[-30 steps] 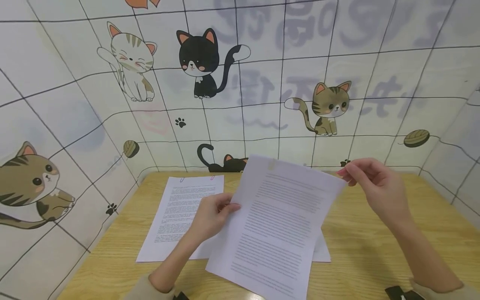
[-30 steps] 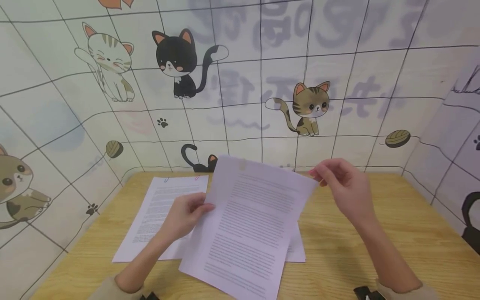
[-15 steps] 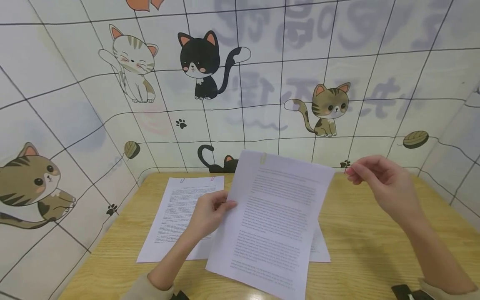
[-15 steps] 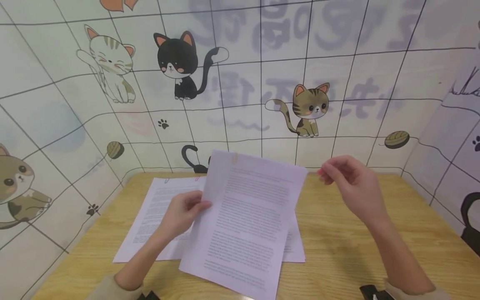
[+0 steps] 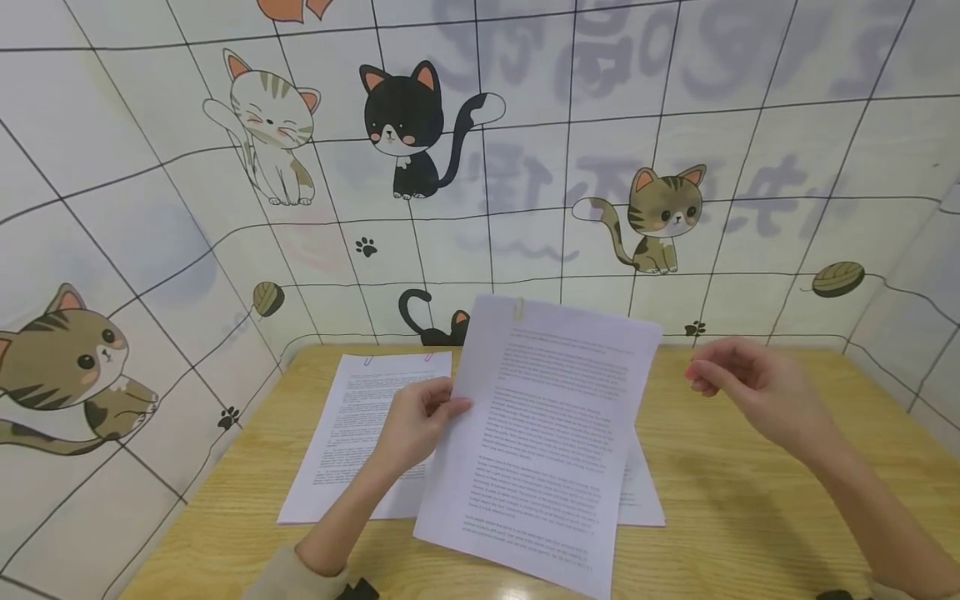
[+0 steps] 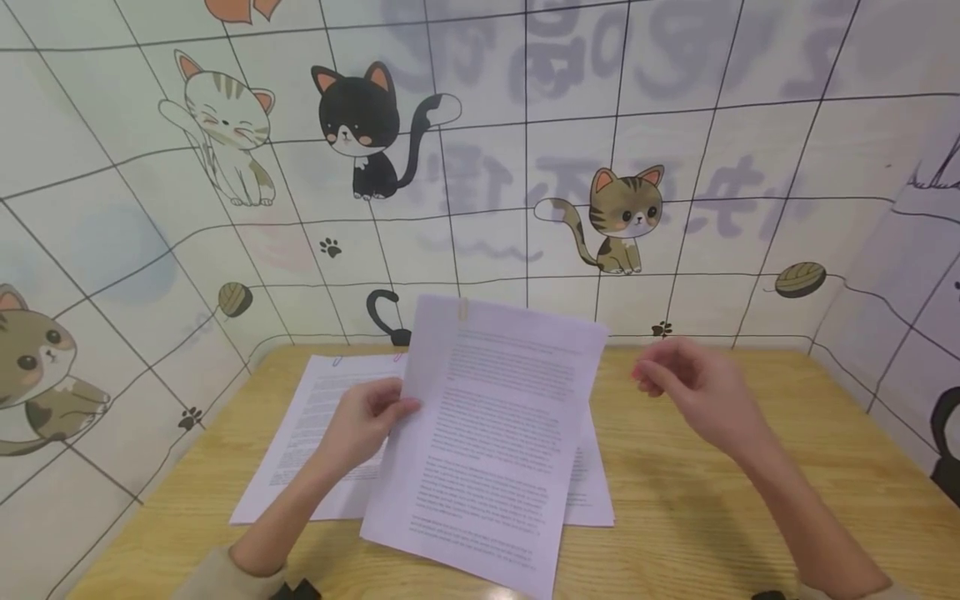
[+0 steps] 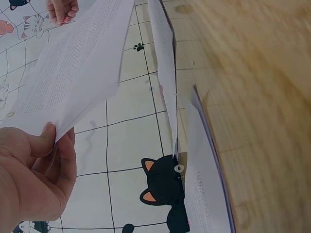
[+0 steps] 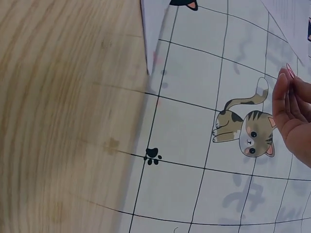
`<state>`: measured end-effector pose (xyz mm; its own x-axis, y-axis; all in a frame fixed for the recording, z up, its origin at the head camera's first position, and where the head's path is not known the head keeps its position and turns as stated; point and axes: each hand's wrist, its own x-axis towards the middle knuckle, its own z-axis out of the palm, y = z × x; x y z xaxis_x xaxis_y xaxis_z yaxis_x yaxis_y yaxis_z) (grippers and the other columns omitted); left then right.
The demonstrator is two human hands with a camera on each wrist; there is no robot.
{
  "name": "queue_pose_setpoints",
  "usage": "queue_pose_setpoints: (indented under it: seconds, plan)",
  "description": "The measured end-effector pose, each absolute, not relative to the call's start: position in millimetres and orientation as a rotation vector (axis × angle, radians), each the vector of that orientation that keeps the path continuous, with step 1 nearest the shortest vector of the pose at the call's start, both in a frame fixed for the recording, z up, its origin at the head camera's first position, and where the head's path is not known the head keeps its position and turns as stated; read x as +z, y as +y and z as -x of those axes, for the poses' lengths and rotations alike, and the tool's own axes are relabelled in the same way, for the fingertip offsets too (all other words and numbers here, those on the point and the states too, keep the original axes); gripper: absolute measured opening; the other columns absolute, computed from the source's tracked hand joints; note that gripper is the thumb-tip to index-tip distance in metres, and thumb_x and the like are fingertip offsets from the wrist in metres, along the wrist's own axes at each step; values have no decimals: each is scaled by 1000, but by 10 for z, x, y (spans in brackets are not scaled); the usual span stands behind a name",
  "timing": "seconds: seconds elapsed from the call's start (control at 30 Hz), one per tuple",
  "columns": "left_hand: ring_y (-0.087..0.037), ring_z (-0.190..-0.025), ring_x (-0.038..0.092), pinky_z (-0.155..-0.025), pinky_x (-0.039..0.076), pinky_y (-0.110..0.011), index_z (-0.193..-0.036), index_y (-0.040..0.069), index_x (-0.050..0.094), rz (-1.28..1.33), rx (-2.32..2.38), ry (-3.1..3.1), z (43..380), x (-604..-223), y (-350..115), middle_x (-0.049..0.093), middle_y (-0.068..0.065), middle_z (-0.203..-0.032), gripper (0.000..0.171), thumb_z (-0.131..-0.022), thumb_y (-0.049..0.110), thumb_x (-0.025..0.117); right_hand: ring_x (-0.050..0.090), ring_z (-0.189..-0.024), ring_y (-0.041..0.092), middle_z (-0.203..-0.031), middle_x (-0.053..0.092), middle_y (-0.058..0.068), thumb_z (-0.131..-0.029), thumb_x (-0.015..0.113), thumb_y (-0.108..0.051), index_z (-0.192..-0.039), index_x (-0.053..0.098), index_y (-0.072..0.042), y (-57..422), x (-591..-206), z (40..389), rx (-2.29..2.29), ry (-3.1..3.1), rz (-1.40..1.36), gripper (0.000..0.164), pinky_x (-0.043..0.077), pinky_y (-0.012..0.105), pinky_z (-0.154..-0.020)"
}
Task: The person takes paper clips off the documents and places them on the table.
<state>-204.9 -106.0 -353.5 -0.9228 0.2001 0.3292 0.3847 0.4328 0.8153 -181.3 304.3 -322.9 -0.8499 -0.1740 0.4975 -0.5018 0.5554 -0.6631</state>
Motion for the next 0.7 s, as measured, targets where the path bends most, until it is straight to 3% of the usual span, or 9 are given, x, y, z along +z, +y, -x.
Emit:
queue_pose_setpoints:
  seconds: [0.17, 0.47, 0.7]
  plan:
    - [-13, -65, 63, -58, 49, -22, -101, 2, 75, 509, -1512, -2497, 2054, -3530, -1075, 73, -4, -80, 12, -89, 0, 75, 67, -74, 10, -86, 71, 1, -95, 65, 4, -100, 66, 1, 3054, -3347, 1860, 1215, -2476, -651, 6, 55, 20, -66]
    - [-13, -66, 65, -59, 50, -23, -101, 2, 75, 502, -1542, -2492, 2053, -3531, -1076, 74, -5, -82, 12, -89, 0, 74, 66, -71, 14, -84, 68, 2, -96, 68, -5, -99, 65, -1, 3094, -3547, 1861, 1210, -2710, -634, 5, 56, 27, -64]
    - [-13, -65, 65, -59, 50, -23, -100, 2, 75, 505, -1526, -2495, 2062, -3541, -1077, 74, -5, -82, 11, -89, 0, 74, 63, -68, 17, -81, 67, 5, -95, 67, 0, -96, 64, -3, 3107, -3690, 1856, 1222, -2786, -742, 5, 55, 30, -61]
